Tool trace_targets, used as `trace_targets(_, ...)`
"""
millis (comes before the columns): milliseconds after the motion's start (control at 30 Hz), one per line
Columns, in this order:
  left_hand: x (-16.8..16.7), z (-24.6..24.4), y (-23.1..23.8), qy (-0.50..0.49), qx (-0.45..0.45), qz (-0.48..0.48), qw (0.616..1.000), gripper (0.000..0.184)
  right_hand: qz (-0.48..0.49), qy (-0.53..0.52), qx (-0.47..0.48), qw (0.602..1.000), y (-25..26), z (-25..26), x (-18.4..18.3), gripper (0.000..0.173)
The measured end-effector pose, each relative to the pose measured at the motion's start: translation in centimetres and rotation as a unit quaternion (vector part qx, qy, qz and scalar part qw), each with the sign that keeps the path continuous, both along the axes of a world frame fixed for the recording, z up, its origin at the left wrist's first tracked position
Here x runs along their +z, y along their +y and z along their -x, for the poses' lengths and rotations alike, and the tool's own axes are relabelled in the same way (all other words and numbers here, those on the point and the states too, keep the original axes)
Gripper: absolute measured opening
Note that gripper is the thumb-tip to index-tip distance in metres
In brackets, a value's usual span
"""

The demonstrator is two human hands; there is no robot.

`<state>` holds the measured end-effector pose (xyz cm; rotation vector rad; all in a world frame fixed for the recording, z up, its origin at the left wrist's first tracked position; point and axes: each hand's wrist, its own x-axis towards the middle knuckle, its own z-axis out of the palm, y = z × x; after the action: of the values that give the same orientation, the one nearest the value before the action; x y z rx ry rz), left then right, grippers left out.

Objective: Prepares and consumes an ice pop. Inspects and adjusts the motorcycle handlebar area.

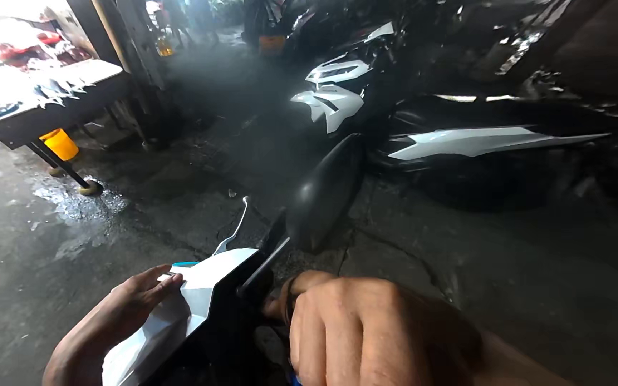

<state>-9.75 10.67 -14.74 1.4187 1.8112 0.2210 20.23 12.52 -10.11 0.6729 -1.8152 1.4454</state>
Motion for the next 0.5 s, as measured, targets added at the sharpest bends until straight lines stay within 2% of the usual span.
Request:
trace_targets(167,0.03,-0.01,0.08,-0.004,-0.001,0.002,1.0,0.05,-0.007,0.004,-0.02,1.0,0.46,-0.2,-0.1,0.03)
trace_targets(500,-0.29,0.27,0.31,-0.019,0.0,0.011,1.0,0.053,-0.019,-0.018,0.004,1.0,0.74,-0.3,-0.13,0.029)
